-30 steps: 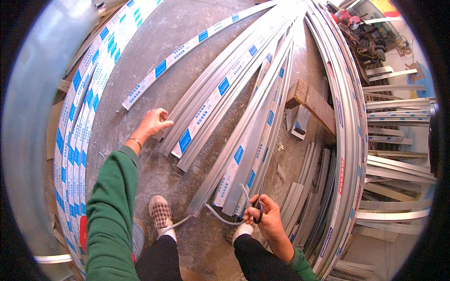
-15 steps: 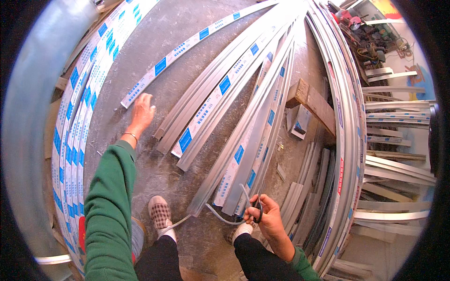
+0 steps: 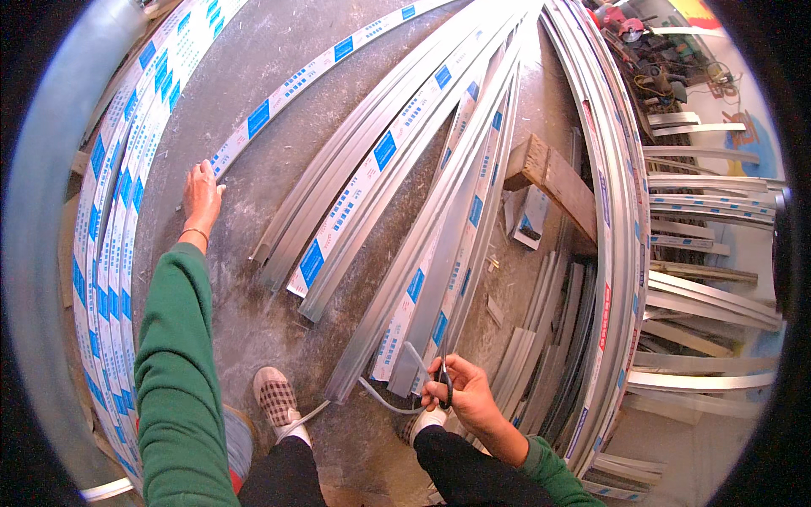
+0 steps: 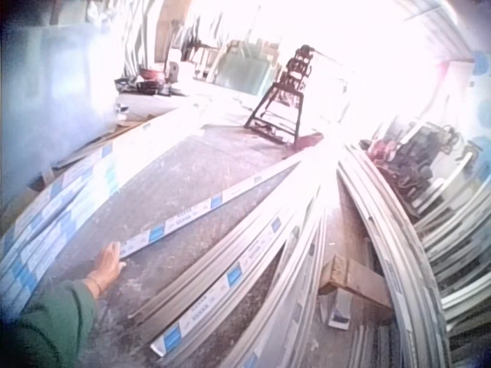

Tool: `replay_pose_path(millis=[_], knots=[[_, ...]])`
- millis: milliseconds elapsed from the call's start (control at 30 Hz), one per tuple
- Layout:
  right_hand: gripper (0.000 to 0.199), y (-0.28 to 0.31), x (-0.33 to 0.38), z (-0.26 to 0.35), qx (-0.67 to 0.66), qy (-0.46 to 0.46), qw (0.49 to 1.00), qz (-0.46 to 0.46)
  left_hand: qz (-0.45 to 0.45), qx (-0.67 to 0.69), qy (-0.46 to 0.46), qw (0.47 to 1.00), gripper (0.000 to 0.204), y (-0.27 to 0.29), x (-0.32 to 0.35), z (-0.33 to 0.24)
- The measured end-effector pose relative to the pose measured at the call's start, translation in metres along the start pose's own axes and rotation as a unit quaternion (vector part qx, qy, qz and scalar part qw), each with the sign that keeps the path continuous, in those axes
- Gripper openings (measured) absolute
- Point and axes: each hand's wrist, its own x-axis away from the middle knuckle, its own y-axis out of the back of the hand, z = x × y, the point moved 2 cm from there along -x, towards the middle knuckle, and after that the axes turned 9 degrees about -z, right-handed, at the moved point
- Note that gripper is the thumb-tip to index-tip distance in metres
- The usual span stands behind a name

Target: The person repeatedly pulls lengths of gray cable from a spool, measures them against nearby aluminum profiles, and cuts them to size using shears. The cut pieces are placed on the floor among the profiles.

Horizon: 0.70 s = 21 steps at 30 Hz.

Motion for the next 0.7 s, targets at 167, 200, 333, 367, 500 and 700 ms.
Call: replay_pose_path(millis=[167,200,333,367,500,700], knots=[[0.030,-0.003,-0.004,0.004,0.008,-0.009,1.000,-0.001,-0.004,-0.038,-0.037,0.999,0.044,0.004,-0.004,-0.004],[0.030,-0.004,-0.005,0.004,0.011,-0.008,1.000,-0.001,0.004,-0.041,-0.056,0.998,0.044,0.005,-0.003,-0.004],[0.029,0.000,-0.003,0.004,-0.009,-0.011,1.000,0.002,0.109,0.097,-0.088,0.985,0.035,0.010,0.011,-0.002],[0.029,0.002,-0.002,0.004,-0.006,-0.009,1.000,-0.002,0.153,0.174,-0.076,0.970,0.032,0.012,0.014,-0.002],[0.029,0.004,0.002,0.001,-0.012,0.002,1.000,-0.001,0.319,0.368,-0.009,0.874,0.021,0.022,0.013,-0.003],[0.026,0.002,0.012,-0.002,-0.021,0.004,1.000,-0.014,0.326,0.300,0.003,0.896,0.017,0.015,0.015,0.000]])
